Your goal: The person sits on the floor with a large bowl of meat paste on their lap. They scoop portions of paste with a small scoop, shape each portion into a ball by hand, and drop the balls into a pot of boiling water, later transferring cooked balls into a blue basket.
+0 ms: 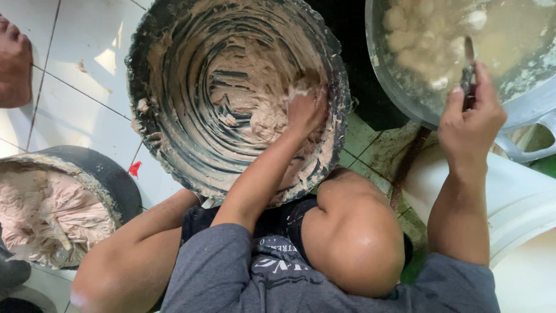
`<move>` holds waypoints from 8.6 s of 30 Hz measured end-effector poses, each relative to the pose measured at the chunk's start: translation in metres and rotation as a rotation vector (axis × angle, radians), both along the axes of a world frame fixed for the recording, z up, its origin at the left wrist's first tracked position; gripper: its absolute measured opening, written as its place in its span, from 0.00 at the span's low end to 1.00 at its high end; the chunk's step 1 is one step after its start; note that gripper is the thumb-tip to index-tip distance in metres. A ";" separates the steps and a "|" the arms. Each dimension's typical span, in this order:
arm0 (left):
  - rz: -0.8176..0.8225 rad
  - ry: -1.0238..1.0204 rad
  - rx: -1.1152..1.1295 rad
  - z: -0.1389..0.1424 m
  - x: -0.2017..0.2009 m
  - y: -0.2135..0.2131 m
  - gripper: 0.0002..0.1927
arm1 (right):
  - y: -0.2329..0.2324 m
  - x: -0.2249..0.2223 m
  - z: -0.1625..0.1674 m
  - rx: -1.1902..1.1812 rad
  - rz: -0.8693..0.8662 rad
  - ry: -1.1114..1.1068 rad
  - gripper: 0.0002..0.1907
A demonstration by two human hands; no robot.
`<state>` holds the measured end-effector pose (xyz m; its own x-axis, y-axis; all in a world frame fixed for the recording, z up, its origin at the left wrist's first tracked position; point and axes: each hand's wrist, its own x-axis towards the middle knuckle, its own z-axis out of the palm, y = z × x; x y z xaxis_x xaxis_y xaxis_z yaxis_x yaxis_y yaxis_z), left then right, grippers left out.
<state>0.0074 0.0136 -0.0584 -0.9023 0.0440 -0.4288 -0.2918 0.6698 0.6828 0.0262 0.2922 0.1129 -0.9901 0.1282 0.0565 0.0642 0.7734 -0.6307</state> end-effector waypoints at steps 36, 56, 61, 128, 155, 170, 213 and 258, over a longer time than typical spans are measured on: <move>0.351 -0.003 0.051 -0.009 0.052 -0.025 0.30 | 0.008 -0.024 -0.011 0.270 0.072 -0.045 0.15; 0.037 0.460 0.224 0.089 0.019 -0.009 0.13 | -0.104 0.009 0.017 -0.492 0.323 -0.510 0.16; 0.051 0.538 0.071 0.052 0.020 -0.017 0.18 | -0.082 0.002 -0.001 -0.711 0.199 -0.673 0.17; 0.002 0.461 0.114 0.093 0.014 -0.016 0.13 | -0.105 0.004 0.025 -0.357 0.480 -0.312 0.20; 0.156 0.071 0.142 0.065 0.024 -0.016 0.17 | -0.025 -0.017 0.009 -0.307 -0.144 -0.157 0.11; 0.001 0.358 0.109 0.068 0.027 -0.014 0.19 | -0.096 0.001 -0.005 -0.792 0.175 -0.729 0.15; 0.074 0.031 0.132 0.045 0.012 -0.041 0.27 | -0.088 -0.022 0.020 -0.179 0.172 -0.122 0.24; -0.645 -0.152 -0.367 0.212 0.033 -0.171 0.26 | -0.267 -0.195 0.247 -0.409 0.581 0.028 0.34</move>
<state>0.0404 -0.1573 0.1536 -0.6755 0.3735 -0.6358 0.1618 0.9163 0.3664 -0.1692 0.0256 0.3598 -0.9035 -0.4039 0.1435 -0.3076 0.3778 -0.8733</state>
